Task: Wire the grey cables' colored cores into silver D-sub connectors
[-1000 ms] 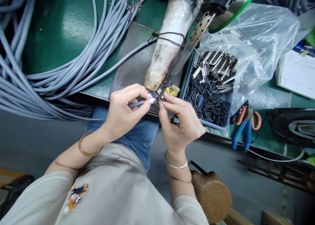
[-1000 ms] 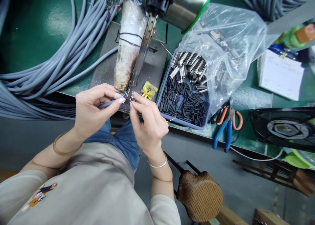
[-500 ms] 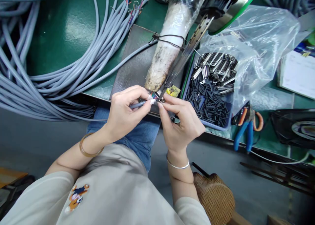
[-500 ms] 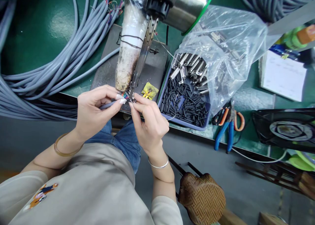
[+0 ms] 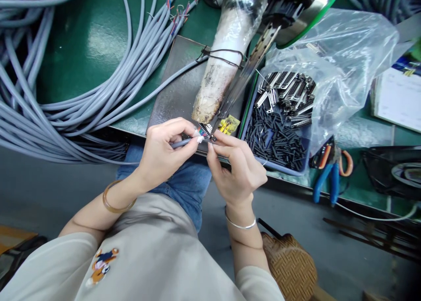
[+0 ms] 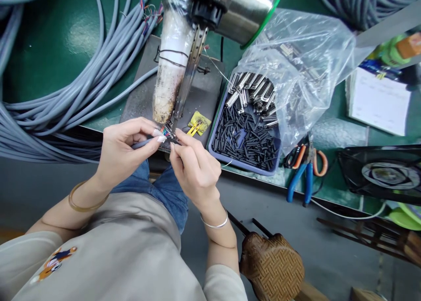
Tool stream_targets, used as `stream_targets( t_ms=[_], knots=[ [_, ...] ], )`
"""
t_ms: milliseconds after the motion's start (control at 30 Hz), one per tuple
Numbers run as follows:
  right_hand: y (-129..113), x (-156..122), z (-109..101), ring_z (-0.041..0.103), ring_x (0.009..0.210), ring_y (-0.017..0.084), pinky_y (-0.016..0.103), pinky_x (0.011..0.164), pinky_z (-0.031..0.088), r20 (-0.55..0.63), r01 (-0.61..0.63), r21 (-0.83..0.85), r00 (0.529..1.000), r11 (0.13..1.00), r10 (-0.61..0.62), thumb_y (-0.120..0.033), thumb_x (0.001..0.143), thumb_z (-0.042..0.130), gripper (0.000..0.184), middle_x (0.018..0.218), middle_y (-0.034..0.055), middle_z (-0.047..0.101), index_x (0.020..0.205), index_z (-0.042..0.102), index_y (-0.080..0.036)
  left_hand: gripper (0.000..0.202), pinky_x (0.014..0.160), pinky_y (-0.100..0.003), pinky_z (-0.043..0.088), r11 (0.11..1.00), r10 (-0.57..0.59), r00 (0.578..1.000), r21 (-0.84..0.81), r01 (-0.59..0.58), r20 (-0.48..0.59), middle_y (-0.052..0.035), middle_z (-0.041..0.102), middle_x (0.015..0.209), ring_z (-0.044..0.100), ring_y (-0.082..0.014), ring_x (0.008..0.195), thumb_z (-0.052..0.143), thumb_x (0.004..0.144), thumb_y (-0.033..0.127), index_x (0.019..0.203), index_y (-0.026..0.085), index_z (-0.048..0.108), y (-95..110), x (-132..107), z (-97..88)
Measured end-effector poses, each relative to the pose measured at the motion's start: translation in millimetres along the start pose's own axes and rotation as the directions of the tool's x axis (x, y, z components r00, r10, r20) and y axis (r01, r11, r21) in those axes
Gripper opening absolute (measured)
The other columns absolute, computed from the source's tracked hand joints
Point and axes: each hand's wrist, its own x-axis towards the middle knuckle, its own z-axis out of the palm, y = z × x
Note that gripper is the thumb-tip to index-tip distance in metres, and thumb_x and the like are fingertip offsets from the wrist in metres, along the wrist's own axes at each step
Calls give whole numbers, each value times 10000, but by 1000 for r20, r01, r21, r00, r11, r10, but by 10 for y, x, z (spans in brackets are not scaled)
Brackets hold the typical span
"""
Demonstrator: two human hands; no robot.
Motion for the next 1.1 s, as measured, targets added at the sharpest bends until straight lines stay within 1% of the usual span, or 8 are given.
stream_targets(
  t_ms=[167, 300, 500, 733, 933, 1100],
  knots=[
    [20, -58, 9, 787, 854, 137, 225, 744, 632, 8, 17, -38, 1000, 999, -17, -145, 920, 687, 118, 1090, 69, 809, 900, 606, -229, 91, 504, -219, 348, 1000, 22, 1000, 8, -22, 16, -34, 710, 799, 491, -69, 571, 701, 831, 121, 745, 147, 692, -26, -16, 1],
    [10, -73, 8, 782, 851, 122, 211, 737, 624, -5, 26, -49, 1000, 998, -27, -131, 915, 690, 136, 1091, 65, 810, 909, 598, -231, 78, 505, -217, 358, 999, 32, 999, 16, -32, 16, -43, 728, 821, 507, -72, 578, 697, 836, 123, 761, 146, 699, -20, -38, 2],
    [-11, -79, -7, 793, 864, 146, 211, 752, 620, -10, 58, -35, 998, 998, -58, -92, 882, 709, 154, 1059, 96, 814, 913, 612, -208, 89, 516, -201, 377, 998, 56, 998, 5, -57, 12, -40, 735, 808, 542, -72, 605, 685, 829, 101, 748, 137, 691, -33, -70, 6],
    [-37, -124, -26, 792, 851, 139, 199, 756, 617, 1, 64, -44, 998, 997, -64, -78, 881, 710, 157, 1044, 109, 815, 906, 611, -198, 85, 522, -181, 390, 996, 90, 996, -13, -90, 16, -39, 743, 816, 574, -64, 621, 688, 833, 83, 762, 128, 696, -61, -119, 4],
    [-63, -179, -71, 792, 847, 133, 196, 741, 617, 25, 49, -65, 999, 997, -48, -100, 894, 712, 139, 1060, 95, 816, 932, 621, -198, 76, 498, -176, 373, 997, 65, 998, -42, -64, 25, -39, 733, 795, 562, -62, 608, 695, 825, 94, 758, 129, 695, -70, -164, 7],
    [-91, -192, -91, 796, 860, 140, 208, 731, 621, 29, 55, -58, 998, 997, -53, -123, 932, 676, 98, 1045, 92, 818, 961, 624, -200, 33, 488, -186, 373, 996, 0, 999, -88, 4, 45, -49, 733, 814, 542, -62, 578, 696, 821, 126, 789, 128, 703, -99, -215, 5]
  ],
)
